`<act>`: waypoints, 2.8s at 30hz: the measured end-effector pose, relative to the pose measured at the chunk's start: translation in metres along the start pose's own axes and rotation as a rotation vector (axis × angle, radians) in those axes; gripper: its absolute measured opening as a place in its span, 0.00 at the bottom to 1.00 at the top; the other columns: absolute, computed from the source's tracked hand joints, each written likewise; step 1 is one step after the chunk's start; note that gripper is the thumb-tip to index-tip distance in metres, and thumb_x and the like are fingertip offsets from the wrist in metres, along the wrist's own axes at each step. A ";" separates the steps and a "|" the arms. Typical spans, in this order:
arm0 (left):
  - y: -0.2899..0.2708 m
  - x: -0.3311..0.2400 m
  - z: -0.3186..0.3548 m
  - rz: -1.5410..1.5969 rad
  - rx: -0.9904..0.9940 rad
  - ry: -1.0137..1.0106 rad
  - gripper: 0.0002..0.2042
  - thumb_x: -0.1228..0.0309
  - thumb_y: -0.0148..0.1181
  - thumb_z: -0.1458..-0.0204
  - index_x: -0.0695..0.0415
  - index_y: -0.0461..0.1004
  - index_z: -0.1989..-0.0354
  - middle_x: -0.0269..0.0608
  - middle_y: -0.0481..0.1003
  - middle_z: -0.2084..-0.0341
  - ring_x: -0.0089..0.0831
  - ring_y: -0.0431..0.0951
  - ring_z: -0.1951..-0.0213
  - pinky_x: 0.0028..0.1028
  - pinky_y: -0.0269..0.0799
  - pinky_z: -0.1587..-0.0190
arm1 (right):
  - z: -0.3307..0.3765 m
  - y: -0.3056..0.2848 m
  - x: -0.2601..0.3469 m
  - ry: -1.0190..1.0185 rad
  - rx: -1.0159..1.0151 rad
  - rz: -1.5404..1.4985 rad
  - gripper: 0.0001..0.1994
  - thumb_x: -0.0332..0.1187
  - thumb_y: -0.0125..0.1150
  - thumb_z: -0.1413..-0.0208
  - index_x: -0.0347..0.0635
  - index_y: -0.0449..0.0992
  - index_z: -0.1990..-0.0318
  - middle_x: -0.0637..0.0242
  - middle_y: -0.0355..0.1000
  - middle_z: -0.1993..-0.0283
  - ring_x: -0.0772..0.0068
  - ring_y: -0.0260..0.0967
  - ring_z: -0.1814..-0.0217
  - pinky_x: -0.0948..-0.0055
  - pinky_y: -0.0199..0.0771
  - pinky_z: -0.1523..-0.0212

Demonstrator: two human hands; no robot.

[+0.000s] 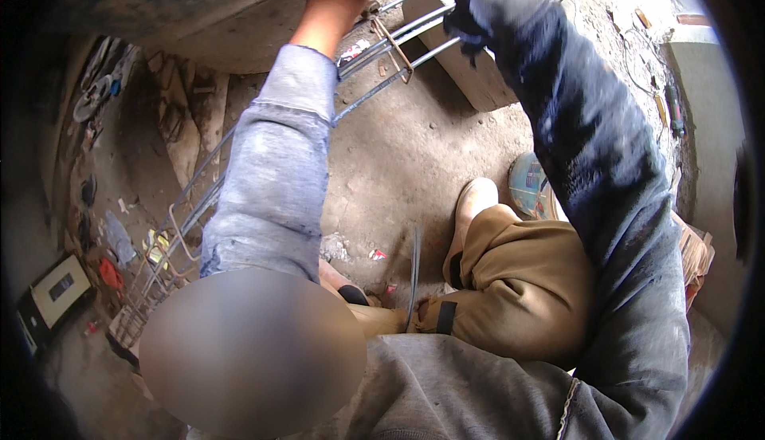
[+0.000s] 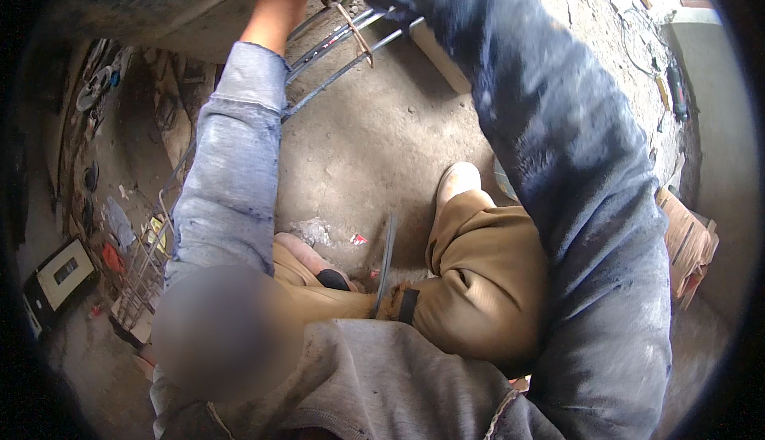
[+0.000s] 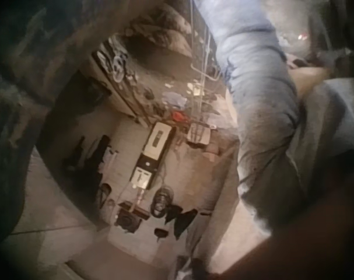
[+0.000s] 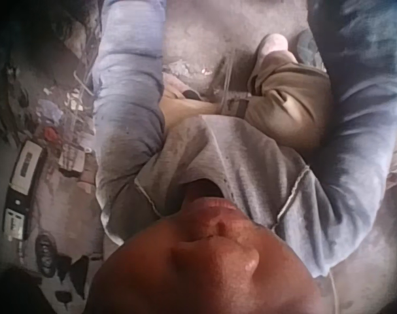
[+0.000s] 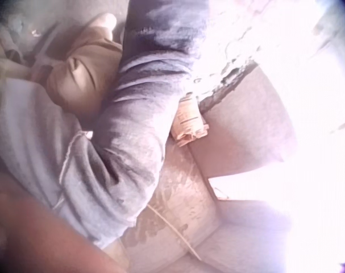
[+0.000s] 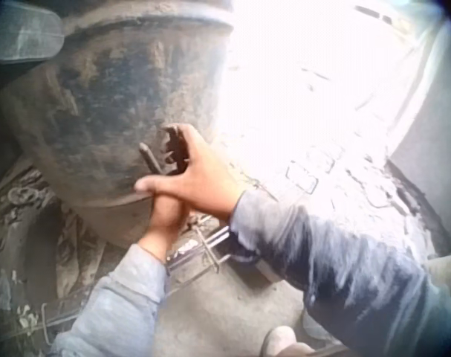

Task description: The person constructs a rebar reinforcement cage by hand-tying thin wire around steel rods and square stirrups using a pair of pliers.

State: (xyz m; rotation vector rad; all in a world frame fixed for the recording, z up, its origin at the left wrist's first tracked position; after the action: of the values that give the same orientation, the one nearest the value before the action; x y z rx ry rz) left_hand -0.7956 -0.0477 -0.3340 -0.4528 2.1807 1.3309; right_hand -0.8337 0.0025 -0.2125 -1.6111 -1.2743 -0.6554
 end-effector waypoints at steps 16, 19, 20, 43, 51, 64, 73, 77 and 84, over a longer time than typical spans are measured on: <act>0.040 -0.013 0.017 -1.234 0.077 0.019 0.14 0.63 0.58 0.47 0.59 0.72 0.57 0.44 0.77 0.63 0.32 0.77 0.62 0.30 0.71 0.61 | -0.010 -0.017 -0.047 0.266 0.113 -0.506 0.12 0.37 0.66 0.51 0.38 0.77 0.67 0.67 0.74 0.71 0.77 0.70 0.68 0.77 0.69 0.67; 0.034 -0.037 0.018 -1.190 0.002 -0.168 0.12 0.65 0.58 0.47 0.60 0.73 0.59 0.42 0.78 0.69 0.30 0.77 0.68 0.29 0.71 0.65 | -0.027 -0.007 -0.029 0.065 0.164 -0.524 0.14 0.37 0.68 0.52 0.36 0.76 0.64 0.65 0.73 0.68 0.74 0.71 0.64 0.75 0.71 0.62; 0.042 -0.047 0.017 -1.120 0.001 -0.085 0.10 0.66 0.58 0.47 0.61 0.74 0.62 0.39 0.77 0.75 0.27 0.77 0.72 0.27 0.71 0.68 | -0.030 -0.006 -0.018 0.022 0.147 -0.618 0.15 0.36 0.68 0.52 0.36 0.75 0.62 0.64 0.73 0.66 0.72 0.71 0.63 0.74 0.72 0.60; 0.163 -0.203 0.024 -0.368 0.407 0.378 0.19 0.81 0.51 0.49 0.68 0.64 0.47 0.43 0.75 0.74 0.26 0.78 0.75 0.21 0.76 0.80 | 0.235 0.036 -0.180 1.120 0.510 -0.389 0.42 0.57 0.59 0.50 0.39 0.52 0.36 0.52 0.58 0.41 0.61 0.61 0.43 0.59 0.69 0.48; 0.186 -0.121 0.055 -1.049 0.926 -0.146 0.20 0.81 0.53 0.54 0.64 0.61 0.51 0.49 0.73 0.68 0.35 0.78 0.74 0.28 0.75 0.76 | 0.194 0.024 -0.157 0.588 0.806 0.207 0.41 0.59 0.64 0.58 0.34 0.65 0.44 0.51 0.72 0.55 0.60 0.70 0.54 0.65 0.72 0.51; 0.025 -0.019 0.323 -1.350 1.369 -1.088 0.06 0.74 0.53 0.53 0.62 0.73 0.69 0.50 0.76 0.75 0.48 0.77 0.69 0.44 0.73 0.67 | 0.405 0.097 -0.040 0.213 1.755 -0.110 0.29 0.46 0.61 0.50 0.35 0.65 0.45 0.50 0.70 0.49 0.63 0.69 0.49 0.68 0.67 0.48; -0.040 0.002 0.377 -1.331 1.497 -1.214 0.13 0.74 0.56 0.57 0.62 0.73 0.60 0.53 0.76 0.69 0.51 0.76 0.63 0.43 0.72 0.61 | 0.252 0.114 -0.048 0.136 0.997 0.026 0.23 0.41 0.62 0.52 0.40 0.67 0.50 0.52 0.70 0.57 0.48 0.68 0.54 0.61 0.69 0.52; -0.034 0.030 0.389 -1.317 1.485 -1.128 0.16 0.68 0.59 0.55 0.63 0.72 0.58 0.56 0.74 0.62 0.50 0.74 0.58 0.43 0.70 0.56 | 0.312 0.104 -0.108 0.253 1.133 0.159 0.24 0.41 0.62 0.57 0.39 0.69 0.52 0.49 0.70 0.56 0.48 0.69 0.53 0.59 0.71 0.54; 0.016 -0.180 0.170 -1.257 0.683 -0.646 0.13 0.66 0.58 0.52 0.60 0.75 0.60 0.46 0.76 0.62 0.40 0.75 0.58 0.36 0.71 0.56 | 0.334 0.082 -0.107 0.427 1.280 0.212 0.24 0.37 0.61 0.57 0.37 0.70 0.51 0.48 0.71 0.55 0.49 0.69 0.53 0.60 0.70 0.51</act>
State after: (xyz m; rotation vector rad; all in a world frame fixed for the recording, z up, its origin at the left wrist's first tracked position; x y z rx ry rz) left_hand -0.6141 0.1114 -0.2763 -0.7628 1.2000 -0.0073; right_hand -0.8372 0.2563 -0.4679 -0.4763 -0.8415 0.0344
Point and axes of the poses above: each hand's wrist, its own z-axis away from the middle knuckle, its own y-axis out of the palm, x = y × z, the point moved 10 cm from there along -z, towards the middle knuckle
